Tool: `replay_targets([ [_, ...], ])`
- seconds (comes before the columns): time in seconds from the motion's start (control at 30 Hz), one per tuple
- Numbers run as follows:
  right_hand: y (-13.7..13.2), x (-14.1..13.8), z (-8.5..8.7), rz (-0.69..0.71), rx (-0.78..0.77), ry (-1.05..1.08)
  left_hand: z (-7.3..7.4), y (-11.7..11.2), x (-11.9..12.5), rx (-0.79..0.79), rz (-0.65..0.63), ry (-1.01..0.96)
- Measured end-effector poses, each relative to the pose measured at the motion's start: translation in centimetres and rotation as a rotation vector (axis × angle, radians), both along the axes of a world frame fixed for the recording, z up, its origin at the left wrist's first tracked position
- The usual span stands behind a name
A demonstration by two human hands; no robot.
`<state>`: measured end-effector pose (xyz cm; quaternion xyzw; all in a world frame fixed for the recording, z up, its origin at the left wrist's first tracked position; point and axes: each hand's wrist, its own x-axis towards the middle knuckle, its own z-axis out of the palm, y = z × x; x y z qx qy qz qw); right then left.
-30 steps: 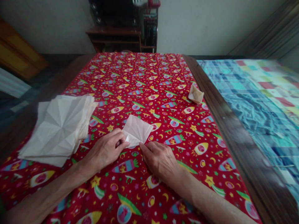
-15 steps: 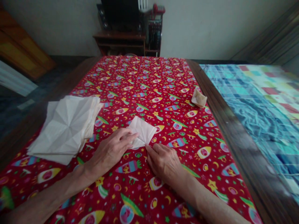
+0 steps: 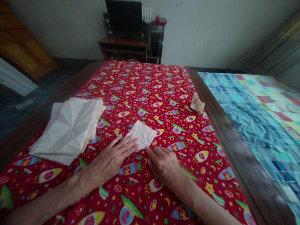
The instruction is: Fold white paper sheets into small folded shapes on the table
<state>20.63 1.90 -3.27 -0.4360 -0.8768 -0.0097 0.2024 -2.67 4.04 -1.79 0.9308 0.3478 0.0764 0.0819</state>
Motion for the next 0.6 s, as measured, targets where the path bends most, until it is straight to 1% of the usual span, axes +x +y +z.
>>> replay_targets([
  [0.1, -0.2, 0.0, 0.2, -0.002, -0.048, 0.032, 0.2, -0.4, -0.4, 0.007, 0.023, 0.022],
  [0.17, -0.1, 0.1, 0.3, -0.008, -0.157, 0.116, 0.2, -0.4, -0.6, 0.022, 0.031, 0.024],
  [0.23, 0.5, 0.6, 0.5, -0.069, -0.251, 0.274, 0.0, -0.3, -0.5, 0.052, 0.032, 0.005],
  [0.27, 1.0, 0.9, 0.5, -0.119, -0.266, 0.355, -0.2, -0.2, -0.5, 0.073, 0.026, -0.012],
  [0.3, 1.6, 1.2, 0.6, -0.18, -0.24, 0.416, -0.4, 0.0, -0.5, 0.096, 0.017, -0.03],
  [0.33, 2.3, 1.5, 0.7, -0.231, -0.196, 0.419, -0.6, 0.1, -0.4, 0.118, 0.007, -0.048],
  [0.37, 3.0, 1.8, 0.7, -0.247, -0.157, 0.363, -0.8, 0.3, -0.3, 0.137, -0.005, -0.062],
  [0.47, 4.9, 2.2, 0.6, -0.247, -0.076, 0.171, -0.8, 0.6, -0.2, 0.156, -0.039, -0.074],
  [0.53, 5.7, 2.1, 0.3, -0.233, -0.059, 0.099, -0.7, 0.8, -0.1, 0.164, -0.063, -0.07],
  [0.6, 6.0, 1.8, 0.1, -0.199, -0.079, 0.101, -0.5, 1.1, -0.3, 0.192, -0.086, -0.068],
])
